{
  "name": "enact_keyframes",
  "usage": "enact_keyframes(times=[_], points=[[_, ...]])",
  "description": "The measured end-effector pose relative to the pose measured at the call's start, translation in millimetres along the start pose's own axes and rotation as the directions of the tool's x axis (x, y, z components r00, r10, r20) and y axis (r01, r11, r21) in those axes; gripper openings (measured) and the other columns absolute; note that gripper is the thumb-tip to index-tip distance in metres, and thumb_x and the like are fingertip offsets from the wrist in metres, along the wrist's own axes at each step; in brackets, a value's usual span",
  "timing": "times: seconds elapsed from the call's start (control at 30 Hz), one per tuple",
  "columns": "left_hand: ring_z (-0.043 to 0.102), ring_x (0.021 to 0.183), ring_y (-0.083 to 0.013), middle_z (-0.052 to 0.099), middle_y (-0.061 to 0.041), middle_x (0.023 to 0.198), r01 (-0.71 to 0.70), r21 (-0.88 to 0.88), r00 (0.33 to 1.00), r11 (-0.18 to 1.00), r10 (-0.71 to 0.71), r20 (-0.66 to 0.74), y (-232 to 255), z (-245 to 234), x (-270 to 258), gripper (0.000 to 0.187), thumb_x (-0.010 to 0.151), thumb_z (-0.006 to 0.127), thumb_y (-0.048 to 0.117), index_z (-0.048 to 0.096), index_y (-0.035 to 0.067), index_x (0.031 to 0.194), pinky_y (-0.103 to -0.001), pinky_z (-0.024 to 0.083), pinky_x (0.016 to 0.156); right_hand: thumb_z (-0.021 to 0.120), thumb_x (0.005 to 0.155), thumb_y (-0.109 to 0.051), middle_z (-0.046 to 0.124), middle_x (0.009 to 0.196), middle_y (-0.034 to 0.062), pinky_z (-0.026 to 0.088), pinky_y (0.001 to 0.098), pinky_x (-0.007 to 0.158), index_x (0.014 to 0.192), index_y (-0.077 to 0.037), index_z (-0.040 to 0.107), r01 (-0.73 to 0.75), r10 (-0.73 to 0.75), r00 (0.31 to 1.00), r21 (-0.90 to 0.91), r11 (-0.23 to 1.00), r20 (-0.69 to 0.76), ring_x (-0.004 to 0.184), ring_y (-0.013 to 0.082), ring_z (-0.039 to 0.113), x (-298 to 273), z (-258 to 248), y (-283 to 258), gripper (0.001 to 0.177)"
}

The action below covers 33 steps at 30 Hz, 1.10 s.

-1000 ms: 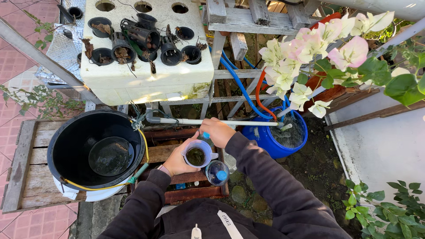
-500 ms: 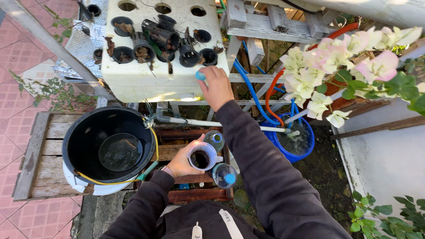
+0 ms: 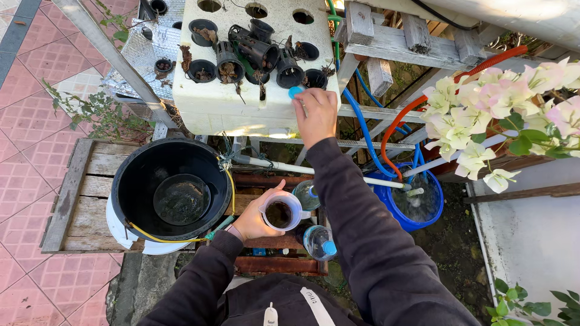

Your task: The person pours liquid from bottles into a measuring cup, transfers the liquid into a bucket, and then pours the bucket contents into a hydroponic reservoir before adjusting tomato plants on the rack.

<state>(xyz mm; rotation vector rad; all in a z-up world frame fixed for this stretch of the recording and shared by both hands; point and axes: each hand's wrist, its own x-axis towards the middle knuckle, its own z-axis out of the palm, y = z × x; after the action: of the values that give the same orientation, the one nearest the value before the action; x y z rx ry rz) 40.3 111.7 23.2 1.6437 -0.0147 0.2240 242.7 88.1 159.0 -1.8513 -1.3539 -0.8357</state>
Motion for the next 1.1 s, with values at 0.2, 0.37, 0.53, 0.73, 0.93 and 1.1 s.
enact_keyframes(times=[0.2, 0.37, 0.53, 0.73, 0.93, 1.1], points=[[0.048, 0.123, -0.0208, 0.046, -0.007, 0.137, 0.064, -0.046, 0.998, 0.997, -0.065, -0.013, 5, -4, -3, 0.096, 0.052, 0.080, 0.018, 0.035, 0.014, 0.136, -0.033, 0.035, 0.105, 0.063, 0.084, -0.008, 0.057, 0.092, 0.0085, 0.046, 0.0312, 0.076, 0.095, -0.006, 0.062, -0.301, 0.249, 0.945, 0.266, 0.916, 0.210, 0.086, 0.0244, 0.056, -62, -32, 25, 0.011], [0.041, 0.129, -0.0205, 0.038, -0.009, 0.143, 0.015, -0.033, 1.000, 0.999, -0.016, -0.014, 5, -5, -3, 0.080, 0.054, 0.079, 0.013, 0.046, 0.010, 0.126, -0.033, 0.035, 0.103, 0.057, 0.078, -0.012, 0.055, 0.119, 0.0114, 0.045, 0.0363, 0.094, 0.119, -0.010, 0.054, -0.565, 0.348, 0.757, 0.286, 0.774, 0.553, 0.114, 0.0252, 0.053, -167, -58, 66, 0.041], [0.029, 0.138, -0.0211, 0.042, -0.013, 0.142, -0.024, -0.054, 0.999, 0.998, 0.021, -0.045, 3, -7, -5, 0.076, 0.056, 0.080, 0.008, 0.048, 0.006, 0.125, -0.033, 0.032, 0.105, 0.080, 0.058, -0.029, 0.025, 0.146, 0.0112, 0.023, 0.0422, 0.104, 0.143, -0.015, 0.010, -0.787, 0.273, 0.387, 0.161, 0.596, 0.881, 0.136, 0.0269, 0.022, -235, -61, 74, 0.110], [0.047, 0.123, -0.0211, 0.029, -0.012, 0.149, 0.074, -0.007, 0.993, 0.997, -0.074, -0.094, 4, -6, -12, 0.077, 0.055, 0.078, 0.012, 0.045, 0.006, 0.124, -0.031, 0.038, 0.099, 0.087, 0.053, -0.034, 0.024, 0.146, 0.0140, 0.023, 0.0412, 0.109, 0.145, -0.013, 0.005, -0.764, 0.261, 0.477, 0.248, 0.595, 0.839, 0.135, 0.0296, 0.026, -272, -24, 77, 0.125], [0.039, 0.129, -0.0196, 0.027, -0.014, 0.148, 0.049, 0.009, 0.988, 0.999, -0.047, -0.150, -7, 0, -16, 0.078, 0.060, 0.080, 0.013, 0.042, 0.004, 0.127, -0.032, 0.037, 0.102, 0.089, 0.051, -0.033, 0.027, 0.145, 0.0150, 0.033, 0.0373, 0.103, 0.143, -0.009, 0.001, -0.693, 0.136, 0.584, 0.405, 0.596, 0.800, 0.128, 0.0259, 0.037, -296, 14, 87, 0.129], [0.046, 0.123, -0.0183, 0.027, -0.012, 0.148, 0.058, -0.031, 0.970, 0.998, -0.063, -0.233, -10, 10, -22, 0.078, 0.059, 0.081, 0.014, 0.042, 0.004, 0.126, -0.032, 0.040, 0.099, 0.086, 0.055, -0.034, 0.058, 0.118, 0.0090, 0.045, 0.0331, 0.095, 0.129, -0.007, 0.036, -0.805, 0.224, 0.444, 0.275, 0.526, 0.868, 0.110, 0.0198, 0.057, -316, 32, 95, 0.093]])
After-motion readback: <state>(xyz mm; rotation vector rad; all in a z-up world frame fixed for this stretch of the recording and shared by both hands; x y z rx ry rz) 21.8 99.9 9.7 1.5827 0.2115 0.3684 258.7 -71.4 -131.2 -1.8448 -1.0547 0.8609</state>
